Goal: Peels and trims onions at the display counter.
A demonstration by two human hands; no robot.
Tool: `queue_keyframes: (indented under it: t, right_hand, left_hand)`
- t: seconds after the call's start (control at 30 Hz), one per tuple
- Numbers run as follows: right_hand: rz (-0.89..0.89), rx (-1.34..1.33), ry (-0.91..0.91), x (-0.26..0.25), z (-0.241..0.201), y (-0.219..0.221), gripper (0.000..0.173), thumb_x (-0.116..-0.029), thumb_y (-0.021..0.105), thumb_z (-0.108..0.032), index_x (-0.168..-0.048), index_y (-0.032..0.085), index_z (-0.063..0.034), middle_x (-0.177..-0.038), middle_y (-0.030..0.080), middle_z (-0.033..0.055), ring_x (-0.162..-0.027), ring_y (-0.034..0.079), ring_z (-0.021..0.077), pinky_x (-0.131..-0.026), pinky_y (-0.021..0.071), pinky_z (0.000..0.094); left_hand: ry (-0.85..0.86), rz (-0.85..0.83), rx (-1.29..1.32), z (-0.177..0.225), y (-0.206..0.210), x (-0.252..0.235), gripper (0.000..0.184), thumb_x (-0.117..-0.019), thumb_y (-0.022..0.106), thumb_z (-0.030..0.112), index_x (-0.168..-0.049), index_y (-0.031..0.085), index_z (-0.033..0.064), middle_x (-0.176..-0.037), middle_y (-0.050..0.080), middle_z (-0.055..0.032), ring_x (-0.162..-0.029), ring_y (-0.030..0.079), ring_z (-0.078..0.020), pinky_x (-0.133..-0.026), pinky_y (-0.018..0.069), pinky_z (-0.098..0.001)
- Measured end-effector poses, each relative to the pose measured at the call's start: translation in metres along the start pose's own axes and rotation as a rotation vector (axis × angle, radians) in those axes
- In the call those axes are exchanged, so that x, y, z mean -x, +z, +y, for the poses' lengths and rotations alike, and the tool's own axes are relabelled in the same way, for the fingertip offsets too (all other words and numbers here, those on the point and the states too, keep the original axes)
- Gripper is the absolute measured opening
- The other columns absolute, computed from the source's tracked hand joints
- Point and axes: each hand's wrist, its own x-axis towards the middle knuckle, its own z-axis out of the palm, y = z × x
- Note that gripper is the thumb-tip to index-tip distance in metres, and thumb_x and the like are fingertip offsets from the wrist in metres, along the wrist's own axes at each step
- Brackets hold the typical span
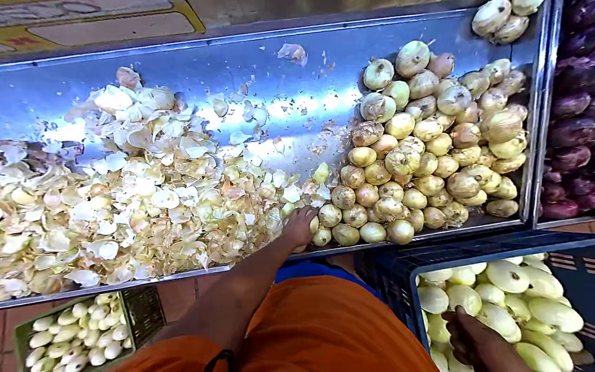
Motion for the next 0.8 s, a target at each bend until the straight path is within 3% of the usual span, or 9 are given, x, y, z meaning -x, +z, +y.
queue_keyframes:
  t: [0.07, 0.13, 0.23, 0.33, 0.4, 0.47, 0.53, 0.63, 0.8]
  right_hand:
    - [-0.147, 0.027, -0.063, 0.005, -0.02, 0.002, 0.031, -0.11, 0.044, -0.03, -0.098, 0.064, -0.01, -0.072, 0.056, -0.0021, -0.054, 0.051, 0.0084, -0.05, 0.0479, 0.0257]
    - [-0.238, 0.055, -0.171, 0.009, -0.047, 0.008, 0.022, -0.1072, 0.047, -0.024, -0.095, 0.06, -0.0117, -0.075, 0.058, -0.0017, -0.058, 0.054, 0.0087, -0.052, 0.0493, 0.0267]
    - [-0.399, 0.166, -0.354, 0.01, -0.098, 0.029, 0.025, -0.1099, 0.038, -0.022, -0.11, 0.056, -0.0048, -0.092, 0.073, 0.0116, -0.07, 0.071, 0.0234, -0.06, 0.0617, 0.039]
    - [-0.569, 0.349, -0.558, 0.005, -0.142, 0.08, 0.027, -0.1081, 0.043, -0.027, -0.115, 0.056, -0.0043, -0.083, 0.071, 0.0102, -0.062, 0.068, 0.0216, -0.054, 0.0596, 0.038]
    - [-0.607, 0.667, -0.76, -0.003, -0.166, 0.125, 0.039, -0.1067, 0.047, -0.042, -0.117, 0.065, -0.0095, -0.081, 0.067, 0.0036, -0.063, 0.064, 0.0169, -0.057, 0.0565, 0.0377]
    - [-0.568, 1.058, -0.956, 0.005, -0.192, 0.17, 0.046, -0.1055, 0.045, -0.052, -0.119, 0.068, -0.0154, -0.091, 0.07, 0.0038, -0.081, 0.069, 0.0212, -0.073, 0.058, 0.0498]
    - [-0.499, 1.293, -1.156, 0.023, -0.208, 0.206, 0.051, -0.1029, 0.045, -0.06, -0.109, 0.068, -0.0156, -0.089, 0.068, 0.0052, -0.082, 0.069, 0.025, -0.072, 0.0577, 0.0542]
    - [-0.323, 1.547, -1.383, 0.045, -0.225, 0.244, 0.064, -0.094, 0.049, -0.075, -0.093, 0.067, -0.0142, -0.076, 0.065, 0.0057, -0.07, 0.068, 0.0273, -0.059, 0.0558, 0.0518]
    - [-0.195, 1.913, -1.342, 0.068, -0.245, 0.275, 0.077, -0.0866, 0.044, -0.087, -0.088, 0.066, -0.0125, -0.074, 0.066, 0.0086, -0.075, 0.071, 0.0309, -0.062, 0.0562, 0.0514]
  left_hand:
    - [-0.085, -0.024, 0.36, -0.001, -0.017, -0.003, 0.073, -0.0791, 0.084, 0.022, -0.146, 0.055, 0.0181, -0.152, 0.049, -0.0126, -0.138, 0.048, -0.0363, -0.108, 0.0453, -0.061]
    - [-0.217, -0.075, 0.885, 0.002, -0.048, 0.016, 0.057, -0.0961, 0.069, 0.028, -0.147, 0.049, 0.0135, -0.136, 0.059, -0.0218, -0.116, 0.063, -0.039, -0.091, 0.0548, -0.0608]
    - [-0.294, -0.131, 1.394, 0.023, -0.104, 0.077, 0.064, -0.1033, 0.039, 0.062, -0.143, 0.05, 0.0139, -0.126, 0.064, -0.0179, -0.104, 0.067, -0.0327, -0.084, 0.0571, -0.0526]
    - [-0.172, -0.027, 1.727, 0.037, -0.132, 0.131, 0.066, -0.1053, 0.035, 0.06, -0.144, 0.049, 0.0087, -0.129, 0.063, -0.0218, -0.11, 0.067, -0.0377, -0.092, 0.0573, -0.0563]
    - [-0.071, 0.037, 1.788, 0.04, -0.138, 0.15, 0.058, -0.1082, 0.033, 0.051, -0.144, 0.048, 0.0087, -0.129, 0.064, -0.0212, -0.109, 0.068, -0.0367, -0.091, 0.0576, -0.055]
    - [-0.017, 0.099, 1.777, 0.044, -0.142, 0.164, 0.051, -0.1077, 0.04, 0.043, -0.147, 0.044, 0.011, -0.129, 0.063, -0.0202, -0.109, 0.067, -0.0356, -0.09, 0.0578, -0.0539]
    - [-0.03, 0.168, 1.677, 0.049, -0.146, 0.178, 0.057, -0.1028, 0.051, 0.039, -0.153, 0.037, 0.0156, -0.128, 0.064, -0.0182, -0.106, 0.068, -0.0333, -0.086, 0.0593, -0.0512]
    - [-0.078, 0.235, 1.542, 0.05, -0.154, 0.194, 0.059, -0.1002, 0.057, 0.043, -0.15, 0.04, 0.0168, -0.123, 0.066, -0.0181, -0.099, 0.07, -0.0327, -0.079, 0.0607, -0.0496]
    - [-0.153, 0.326, 1.368, 0.046, -0.168, 0.212, 0.054, -0.0991, 0.06, 0.049, -0.141, 0.051, 0.0159, -0.109, 0.069, -0.0191, -0.079, 0.07, -0.0297, -0.062, 0.0595, -0.0417]
